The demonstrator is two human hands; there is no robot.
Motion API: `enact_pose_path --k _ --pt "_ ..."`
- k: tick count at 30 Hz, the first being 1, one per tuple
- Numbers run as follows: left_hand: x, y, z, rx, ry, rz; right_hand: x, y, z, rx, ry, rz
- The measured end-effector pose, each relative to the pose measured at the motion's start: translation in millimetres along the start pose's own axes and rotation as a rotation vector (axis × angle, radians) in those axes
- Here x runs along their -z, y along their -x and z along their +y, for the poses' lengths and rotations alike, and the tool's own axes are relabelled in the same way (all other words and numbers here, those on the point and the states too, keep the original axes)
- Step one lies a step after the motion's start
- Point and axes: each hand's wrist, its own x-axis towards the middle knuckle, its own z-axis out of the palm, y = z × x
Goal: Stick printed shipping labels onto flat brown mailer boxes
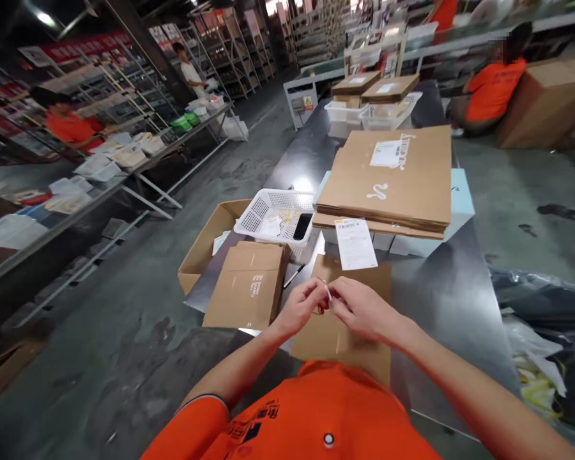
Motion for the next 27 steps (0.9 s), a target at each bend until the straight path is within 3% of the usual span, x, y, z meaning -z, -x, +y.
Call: enact_pose_path --k 2,4,7,9,11,13,15,18,21,23,25,27 --pt "1.5 -7 12 -0.114 -0.077 -0.066 18 0 -6 -0.066 0.013 -0.018" --pt "7.1 -25 25 -0.216 -0.159 -0.082 42 -11 -2 -0.137 0.076 0.109" --pt "17.2 -76 45 -0.421 -0.392 0.12 90 -45 21 -0.241 0.142 0.413" --pt "21.0 -119 57 -0.564 -0.616 0.247 124 -72 38 -0.341 0.171 0.515" --pt "21.5 -159 63 -0.628 -0.832 0.256 149 -97 51 -0.479 0.278 0.474" --pt "20.3 -187 62 -0.616 -1.011 0.184 162 -115 57 -0.599 0.432 0.378" --pt "19.1 -202 56 -0.595 -1.156 0.098 166 -127 58 -0.68 0.543 0.314" --pt "16.5 -204 46 -0.592 -1.28 0.059 168 -137 54 -0.791 0.594 0.22" --pt "13.0 -201 47 -0.56 -1.318 0.067 183 -133 51 -0.89 0.606 0.092" --pt "16.6 -203 51 -0.516 -1.281 0.048 202 -117 54 -0.944 0.632 0.07" --pt "30.6 -206 51 -0.488 -1.144 0.101 223 -86 67 -0.981 0.685 0.121" --pt "53.1 -207 41 -0.487 -0.902 0.298 237 -42 92 -0.966 0.704 0.306"
